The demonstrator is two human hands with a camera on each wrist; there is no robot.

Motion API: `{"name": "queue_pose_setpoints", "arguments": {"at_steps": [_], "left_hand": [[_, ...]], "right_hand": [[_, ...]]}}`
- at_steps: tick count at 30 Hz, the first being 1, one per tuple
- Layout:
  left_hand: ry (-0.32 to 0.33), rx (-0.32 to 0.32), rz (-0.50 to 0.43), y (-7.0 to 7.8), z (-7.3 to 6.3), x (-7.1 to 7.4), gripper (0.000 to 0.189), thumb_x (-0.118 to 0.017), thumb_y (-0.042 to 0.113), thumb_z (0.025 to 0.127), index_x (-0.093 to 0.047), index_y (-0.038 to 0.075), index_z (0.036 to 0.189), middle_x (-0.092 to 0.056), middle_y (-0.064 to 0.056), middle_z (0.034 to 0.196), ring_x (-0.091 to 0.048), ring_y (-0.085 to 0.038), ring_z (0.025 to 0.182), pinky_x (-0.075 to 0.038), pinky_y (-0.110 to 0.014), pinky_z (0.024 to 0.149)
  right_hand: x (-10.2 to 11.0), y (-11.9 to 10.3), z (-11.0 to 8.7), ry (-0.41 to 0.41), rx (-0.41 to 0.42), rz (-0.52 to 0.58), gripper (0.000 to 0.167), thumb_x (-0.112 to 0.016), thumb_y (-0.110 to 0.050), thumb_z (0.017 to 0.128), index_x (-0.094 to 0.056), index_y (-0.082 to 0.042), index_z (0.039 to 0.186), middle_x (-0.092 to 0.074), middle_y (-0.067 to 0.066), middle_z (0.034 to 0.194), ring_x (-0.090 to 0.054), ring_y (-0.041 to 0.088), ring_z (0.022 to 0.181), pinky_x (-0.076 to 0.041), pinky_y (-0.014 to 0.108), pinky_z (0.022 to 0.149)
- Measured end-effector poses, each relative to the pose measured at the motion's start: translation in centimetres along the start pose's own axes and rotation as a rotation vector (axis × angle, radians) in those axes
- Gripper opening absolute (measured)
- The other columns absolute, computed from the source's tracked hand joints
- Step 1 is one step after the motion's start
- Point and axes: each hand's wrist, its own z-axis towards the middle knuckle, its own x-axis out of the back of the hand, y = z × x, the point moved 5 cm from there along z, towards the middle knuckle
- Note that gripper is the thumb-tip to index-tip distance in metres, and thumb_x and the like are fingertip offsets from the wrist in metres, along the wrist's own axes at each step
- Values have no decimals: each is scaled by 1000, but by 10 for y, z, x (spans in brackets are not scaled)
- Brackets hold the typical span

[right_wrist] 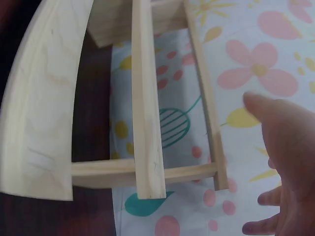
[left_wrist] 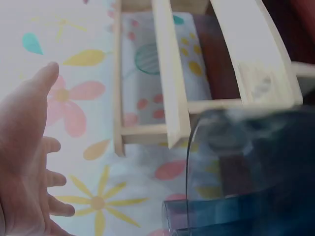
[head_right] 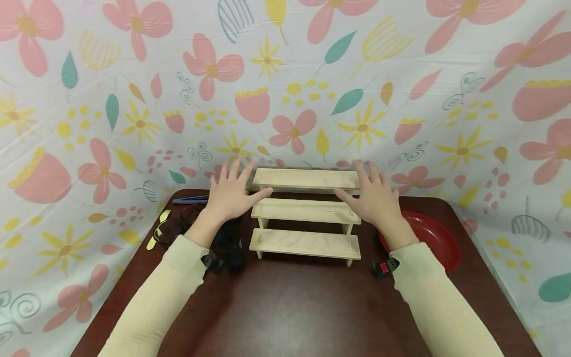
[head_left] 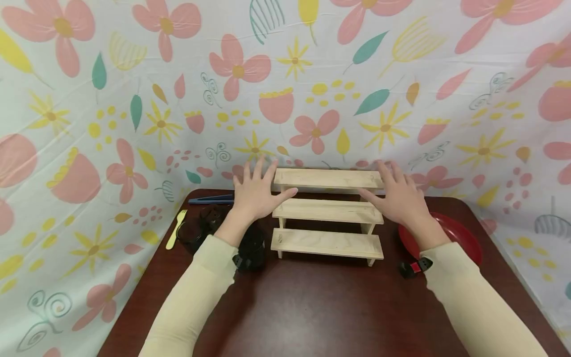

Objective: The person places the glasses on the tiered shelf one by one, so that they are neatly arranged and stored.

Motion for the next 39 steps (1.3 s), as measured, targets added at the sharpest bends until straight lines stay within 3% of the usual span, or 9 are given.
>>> {"name": "queue_pose_setpoints", "arguments": {"at_steps": [3,6,10,14,17,21,26,32,39], "left_hand": [[70,-14,-87,-1,-19,5,99,-35,92,87,-7,40,167,-3,-4,174,-9,-42,156,-18,-73,116],[164,-43,-181,0,-41,7,94,-43,85,91,-21,34,167,-20,-8,171,-23,-39,153,-30,-68,113],[353,-59,-299,-1,-75,3,83,-53,75,95,-40,25,161,-42,-6,160,-42,-34,143,-47,-61,101],[545,-86,-393,0,-107,-10,72,-66,60,95,-51,23,154,-53,-1,152,-52,-28,135,-53,-55,94],[626,-113,-428,0,-125,-19,71,-76,48,91,-52,22,153,-54,1,151,-52,-26,136,-52,-54,97],[660,-102,-450,-3,-143,-30,74,-83,40,87,-53,22,152,-51,2,153,-49,-25,139,-50,-54,101],[653,-53,-486,-12,-157,-45,80,-86,37,84,-51,18,153,-45,0,158,-43,-29,143,-43,-56,107],[650,-44,-536,-15,-164,-55,86,-87,34,83,-46,13,156,-35,-4,164,-35,-31,148,-35,-62,112],[609,28,-611,-21,-167,-72,88,-88,28,84,-42,16,158,-30,-4,166,-32,-33,149,-34,-65,110]], "right_hand": [[0,-3,-16,77,29,66,93,-60,-63,98,-19,-17,167,-17,29,165,-25,65,139,-23,82,103],[-2,-3,-34,154,29,121,81,-67,-48,99,-34,-5,159,-31,33,155,-35,61,134,-31,77,103],[-14,2,-60,233,-31,165,65,-67,-40,99,-49,1,146,-47,31,139,-51,51,120,-41,70,93],[-36,12,-84,264,-100,193,51,-67,-37,99,-61,1,133,-58,24,120,-60,39,101,-47,60,81],[-55,20,-98,240,-134,208,48,-69,-35,99,-63,1,129,-62,20,110,-61,33,94,-48,52,73],[-79,29,-109,173,-180,250,51,-69,-35,99,-62,3,132,-65,19,109,-63,31,92,-47,45,72],[-103,39,-114,67,-248,364,59,-65,-40,102,-56,4,141,-67,22,118,-66,33,102,-50,45,81],[-120,42,-112,-53,-327,586,71,-60,-43,105,-42,6,152,-61,28,132,-65,31,110,-56,33,82],[-127,42,-106,-100,-396,803,71,-56,-37,108,-33,9,156,-51,32,142,-62,26,114,-58,29,84]]}}
